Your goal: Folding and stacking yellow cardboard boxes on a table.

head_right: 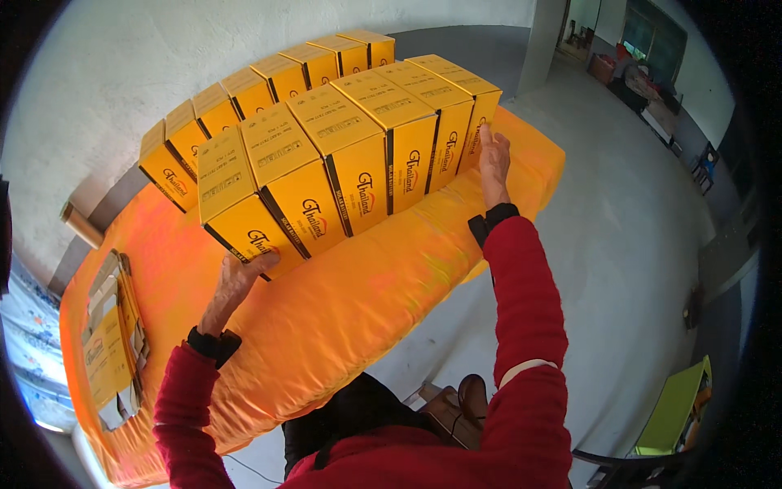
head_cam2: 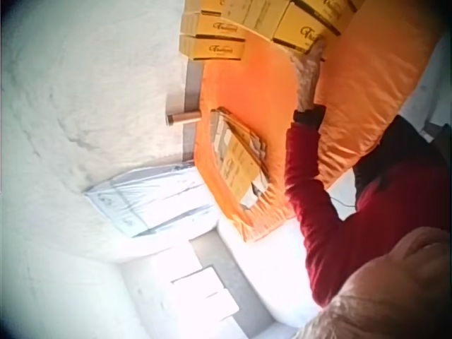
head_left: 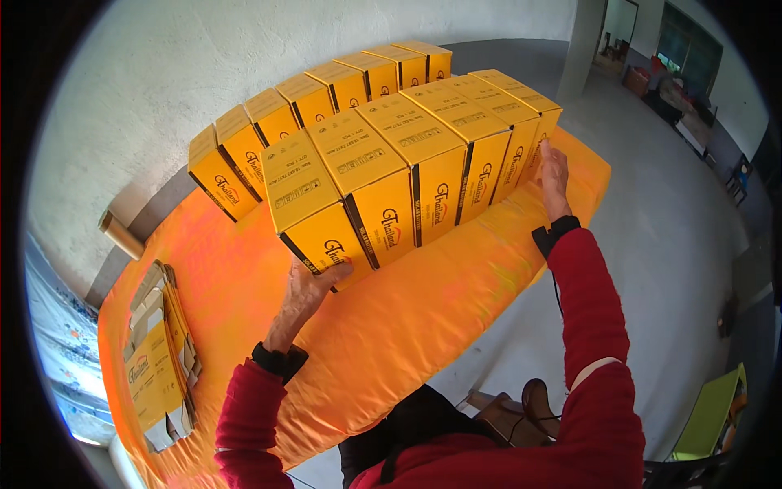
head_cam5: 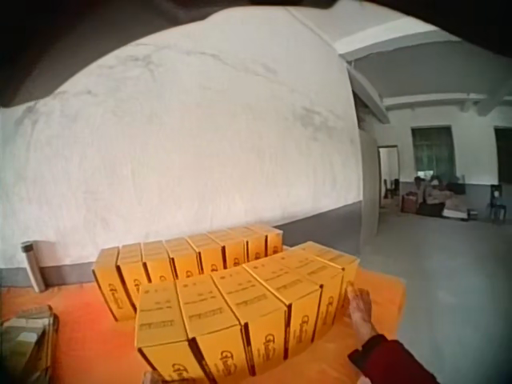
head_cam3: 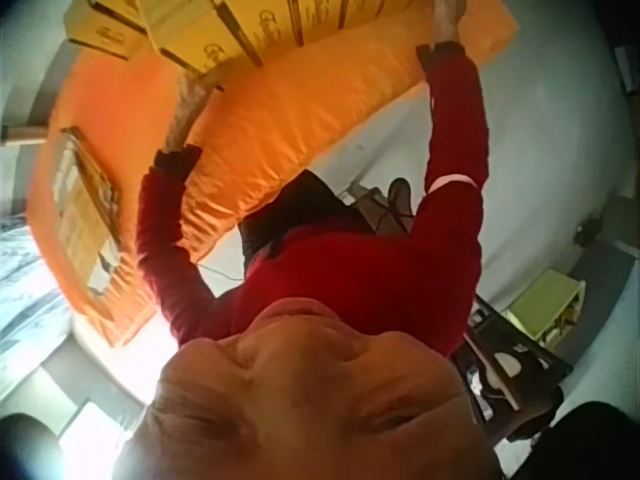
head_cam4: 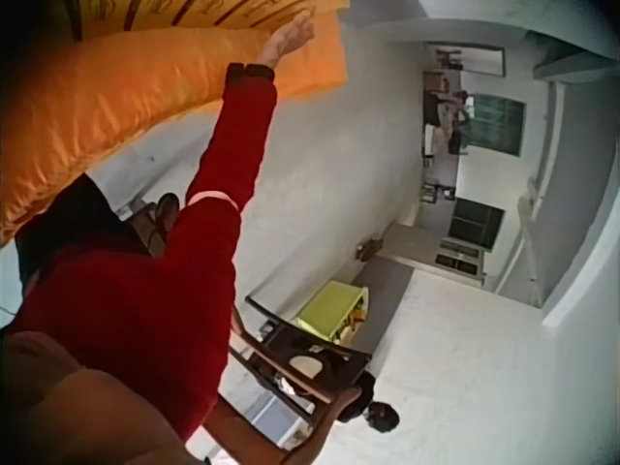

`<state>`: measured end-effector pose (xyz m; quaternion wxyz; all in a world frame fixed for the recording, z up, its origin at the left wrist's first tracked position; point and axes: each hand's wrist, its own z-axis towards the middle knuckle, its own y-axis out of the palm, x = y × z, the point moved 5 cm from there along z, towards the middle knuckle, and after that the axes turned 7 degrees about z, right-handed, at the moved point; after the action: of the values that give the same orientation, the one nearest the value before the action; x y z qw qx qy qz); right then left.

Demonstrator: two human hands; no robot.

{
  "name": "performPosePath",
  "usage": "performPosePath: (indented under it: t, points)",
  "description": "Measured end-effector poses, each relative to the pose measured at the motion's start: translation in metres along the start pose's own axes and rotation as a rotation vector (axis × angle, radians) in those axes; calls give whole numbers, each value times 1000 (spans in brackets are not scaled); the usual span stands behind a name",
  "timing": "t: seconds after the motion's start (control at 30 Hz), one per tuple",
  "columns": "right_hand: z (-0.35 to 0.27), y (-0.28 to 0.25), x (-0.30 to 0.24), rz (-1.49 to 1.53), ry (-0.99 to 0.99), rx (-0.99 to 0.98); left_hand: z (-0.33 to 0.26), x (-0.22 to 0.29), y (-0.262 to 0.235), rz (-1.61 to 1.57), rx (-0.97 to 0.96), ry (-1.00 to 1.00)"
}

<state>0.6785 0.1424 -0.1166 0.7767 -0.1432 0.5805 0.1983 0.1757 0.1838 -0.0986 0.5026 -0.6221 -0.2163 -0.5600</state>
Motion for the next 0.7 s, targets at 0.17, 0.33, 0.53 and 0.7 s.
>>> performPosePath:
  t: [0.17, 0.33, 0.53, 0.7]
  points:
    - [-49, 22, -17, 148, 188, -380, -4, -6, -9, 29, 16, -81]
    - [-69, 29, -38, 189, 143, -383, -4, 1, 0, 0, 39, -30]
    - [-105, 34, -71, 131, 139, -716, 0, -7, -4, -23, 49, -50]
    - [-131, 52, -90, 108, 142, -780, 2, -10, 0, -6, 7, -29]
